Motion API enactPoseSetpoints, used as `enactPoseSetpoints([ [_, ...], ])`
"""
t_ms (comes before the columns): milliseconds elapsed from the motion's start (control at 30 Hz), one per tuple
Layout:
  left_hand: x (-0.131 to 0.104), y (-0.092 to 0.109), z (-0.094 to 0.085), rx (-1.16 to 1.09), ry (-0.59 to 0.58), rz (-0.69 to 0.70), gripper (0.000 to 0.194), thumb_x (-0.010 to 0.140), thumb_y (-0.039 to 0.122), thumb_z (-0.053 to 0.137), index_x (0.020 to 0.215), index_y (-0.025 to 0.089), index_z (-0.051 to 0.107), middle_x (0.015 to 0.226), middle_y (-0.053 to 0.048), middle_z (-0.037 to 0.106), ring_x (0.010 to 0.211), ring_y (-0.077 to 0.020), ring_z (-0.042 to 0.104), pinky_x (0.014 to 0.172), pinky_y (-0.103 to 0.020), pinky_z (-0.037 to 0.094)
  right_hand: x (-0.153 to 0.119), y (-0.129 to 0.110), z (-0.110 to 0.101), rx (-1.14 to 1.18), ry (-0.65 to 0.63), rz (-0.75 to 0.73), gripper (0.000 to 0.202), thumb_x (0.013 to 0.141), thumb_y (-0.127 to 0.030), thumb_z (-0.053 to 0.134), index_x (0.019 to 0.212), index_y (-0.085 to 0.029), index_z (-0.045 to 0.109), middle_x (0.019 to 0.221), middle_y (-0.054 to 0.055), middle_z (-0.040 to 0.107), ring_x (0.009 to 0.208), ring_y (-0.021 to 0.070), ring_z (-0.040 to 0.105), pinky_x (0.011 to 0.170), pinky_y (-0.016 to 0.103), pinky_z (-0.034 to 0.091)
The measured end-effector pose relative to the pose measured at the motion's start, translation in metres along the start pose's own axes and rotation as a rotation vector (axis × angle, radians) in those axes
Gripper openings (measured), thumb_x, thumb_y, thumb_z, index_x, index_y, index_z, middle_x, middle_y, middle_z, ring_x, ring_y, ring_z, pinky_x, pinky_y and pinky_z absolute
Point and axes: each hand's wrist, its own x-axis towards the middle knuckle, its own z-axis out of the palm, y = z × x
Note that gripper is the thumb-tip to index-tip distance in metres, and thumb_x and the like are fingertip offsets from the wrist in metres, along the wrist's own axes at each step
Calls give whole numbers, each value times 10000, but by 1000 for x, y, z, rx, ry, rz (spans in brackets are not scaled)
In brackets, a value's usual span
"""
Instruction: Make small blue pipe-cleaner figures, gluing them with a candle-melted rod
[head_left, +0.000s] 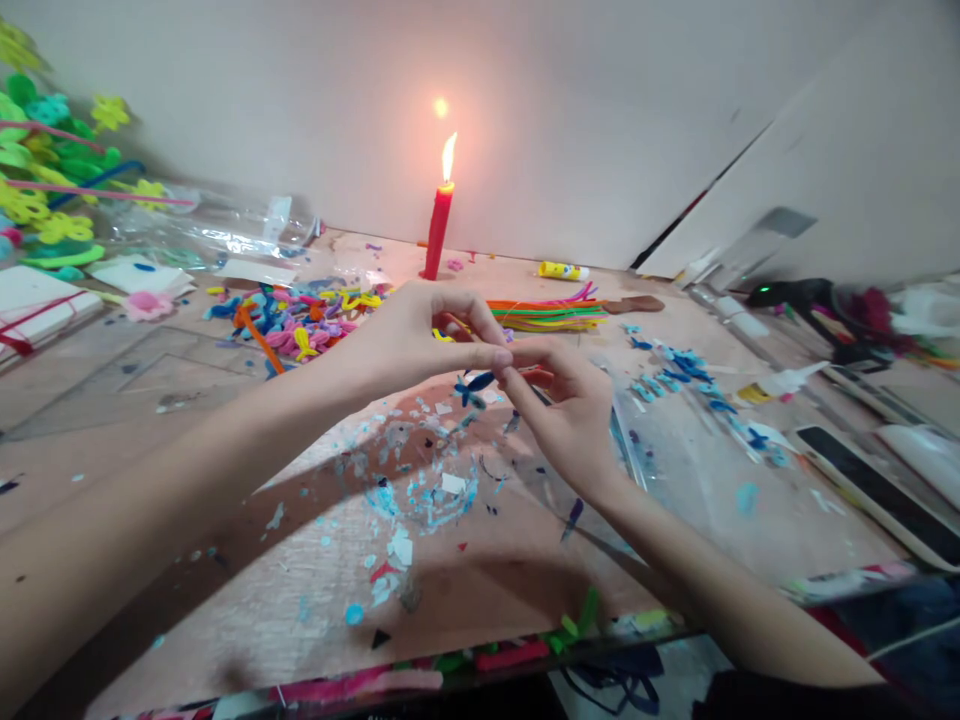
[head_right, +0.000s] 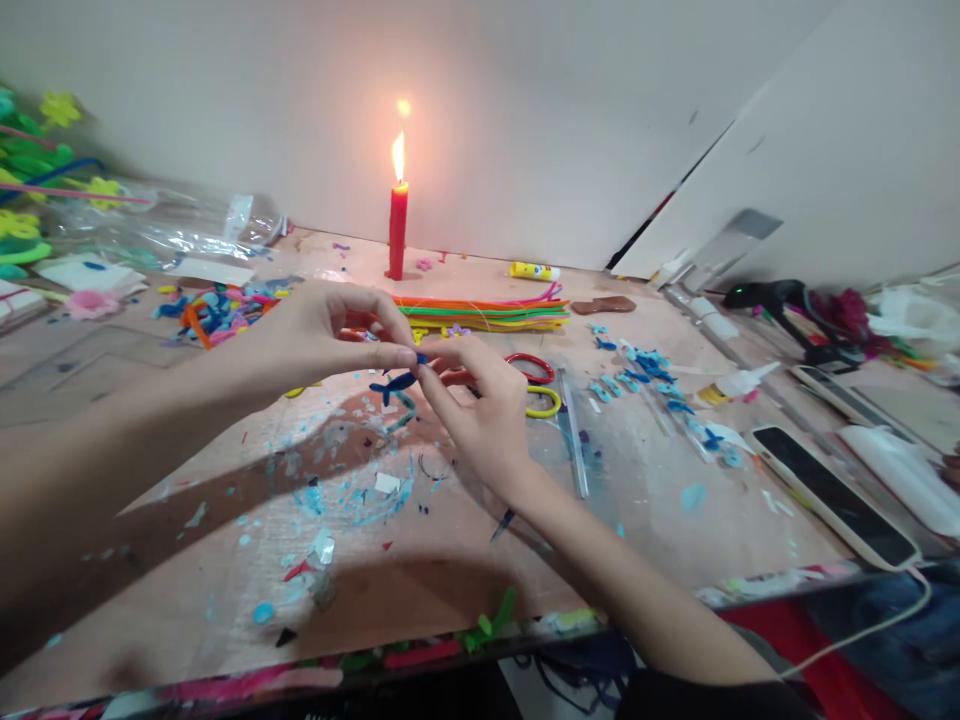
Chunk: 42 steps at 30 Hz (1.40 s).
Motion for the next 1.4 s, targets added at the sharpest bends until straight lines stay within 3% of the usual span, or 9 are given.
enactPoseSetpoints([
  [300,0,-2,4,86,95,116,97,797,251,712,757,163,701,785,-27,711,752,-131,646,727,-280,488,4,8,-3,70,108,73,84,880,-270,676,951,-225,678,860,-14,689,747,121,675,642,260,559],
  [533,0,-7,6,115,156,151,74,784,235,729,747,174,707,810,-24,717,794,-136,647,760,-276,497,2,6,-3,82,86,40,94,880,-240,679,972,-229,692,944,0,715,820,126,686,685,265,571],
  [1067,1,-11,15,-297,14,-25,150,783,264,759,753,147,671,702,-16,696,695,-132,664,699,-282,528,-1,-3,2,162,13,49,33,878,-190,670,904,-205,682,845,-16,717,746,103,685,685,244,587],
  [1400,0,-8,15,-308,10,-94,202,744,302,792,749,140,671,734,-23,704,716,-143,669,742,-306,530,-1,-1,2,121,11,42,26,884,-204,665,905,-203,681,867,-14,730,776,106,693,693,240,575],
])
